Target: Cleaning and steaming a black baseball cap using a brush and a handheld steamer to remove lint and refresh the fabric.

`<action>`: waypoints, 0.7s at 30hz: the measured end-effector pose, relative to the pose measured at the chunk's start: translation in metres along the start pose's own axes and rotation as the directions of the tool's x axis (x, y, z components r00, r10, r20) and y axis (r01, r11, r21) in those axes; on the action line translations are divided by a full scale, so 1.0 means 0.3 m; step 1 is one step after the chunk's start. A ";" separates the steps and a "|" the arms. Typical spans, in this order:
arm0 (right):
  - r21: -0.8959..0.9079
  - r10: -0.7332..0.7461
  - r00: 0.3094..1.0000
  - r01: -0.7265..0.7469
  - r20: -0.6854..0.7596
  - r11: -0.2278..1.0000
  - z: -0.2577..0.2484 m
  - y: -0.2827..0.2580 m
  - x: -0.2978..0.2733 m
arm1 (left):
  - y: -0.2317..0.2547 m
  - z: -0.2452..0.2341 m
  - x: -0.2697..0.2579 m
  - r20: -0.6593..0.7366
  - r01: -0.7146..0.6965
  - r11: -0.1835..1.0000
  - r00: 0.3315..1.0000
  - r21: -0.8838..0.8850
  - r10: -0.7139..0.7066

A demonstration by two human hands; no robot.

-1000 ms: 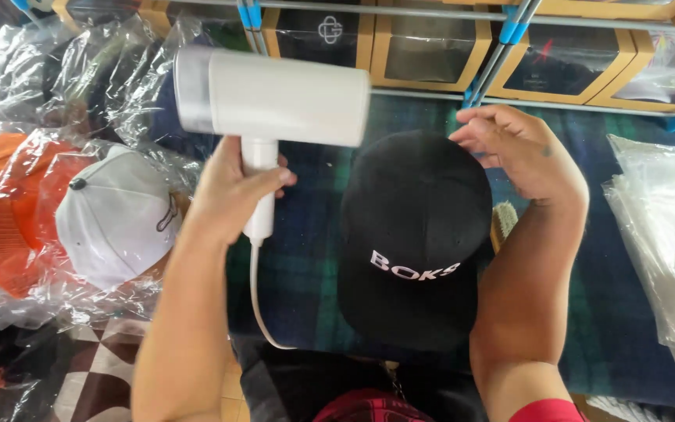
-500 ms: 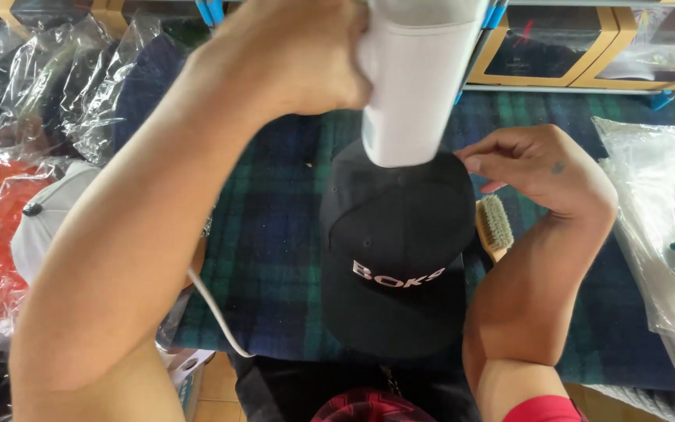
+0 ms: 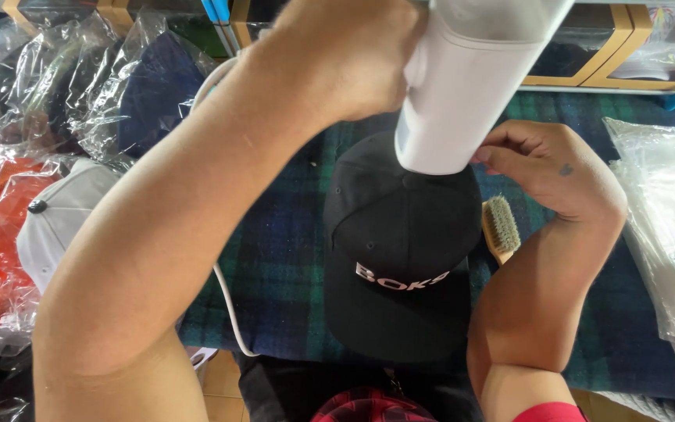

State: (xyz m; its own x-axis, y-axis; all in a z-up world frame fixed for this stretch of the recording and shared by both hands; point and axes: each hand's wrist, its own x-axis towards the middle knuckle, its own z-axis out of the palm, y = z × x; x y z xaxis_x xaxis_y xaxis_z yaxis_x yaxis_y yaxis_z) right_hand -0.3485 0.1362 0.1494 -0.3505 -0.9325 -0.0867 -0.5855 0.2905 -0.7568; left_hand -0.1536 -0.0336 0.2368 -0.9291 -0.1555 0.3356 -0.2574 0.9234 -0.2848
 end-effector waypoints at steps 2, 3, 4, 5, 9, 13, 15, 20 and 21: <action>0.023 -0.087 0.996 0.087 -0.009 0.996 -0.010 0.027 0.004 | 0.047 -0.159 -0.028 0.448 0.494 0.824 0.826 -0.279 -0.343; 0.027 -0.086 0.996 0.087 -0.015 0.996 -0.013 0.030 0.003 | 0.034 -0.163 -0.041 0.447 0.488 0.828 0.828 -0.277 -0.339; 0.056 -0.098 0.994 0.101 -0.042 0.993 -0.016 0.035 -0.001 | 0.023 -0.166 -0.051 0.470 0.460 0.862 0.822 -0.212 -0.323; 0.085 -0.110 0.991 0.116 -0.071 0.990 -0.019 0.039 -0.004 | 0.010 -0.169 -0.060 0.492 0.428 0.891 0.814 -0.148 -0.310; 0.151 -0.077 0.991 0.094 -0.112 0.984 -0.005 0.007 0.001 | -0.053 -0.062 -0.071 0.142 0.057 0.997 0.989 -0.044 -0.050; 0.084 -0.118 0.980 0.133 -0.160 0.988 -0.003 0.020 0.021 | -0.018 -0.043 -0.003 0.221 0.127 0.985 0.970 -0.118 -0.099; 0.057 -0.138 0.972 0.151 -0.192 0.987 -0.010 0.038 0.019 | 0.002 -0.036 0.033 0.144 0.031 0.996 0.989 -0.082 -0.019; 0.033 -0.129 0.934 0.148 -0.334 0.988 -0.015 0.065 0.017 | 0.046 -0.046 0.074 0.305 0.165 0.979 0.945 -0.123 -0.121; 0.032 -0.129 0.935 0.148 -0.331 0.989 -0.016 0.061 0.013 | 0.041 -0.024 0.078 0.306 0.168 0.978 0.944 -0.125 -0.123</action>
State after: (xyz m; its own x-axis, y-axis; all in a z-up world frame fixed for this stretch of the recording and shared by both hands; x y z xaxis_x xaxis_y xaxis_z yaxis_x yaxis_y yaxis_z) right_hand -0.3640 0.1389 0.1383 -0.4940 -0.8382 0.2311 -0.6075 0.1426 -0.7814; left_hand -0.1765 -0.0236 0.2475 -0.9266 -0.3680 0.0774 -0.3747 0.9207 -0.1094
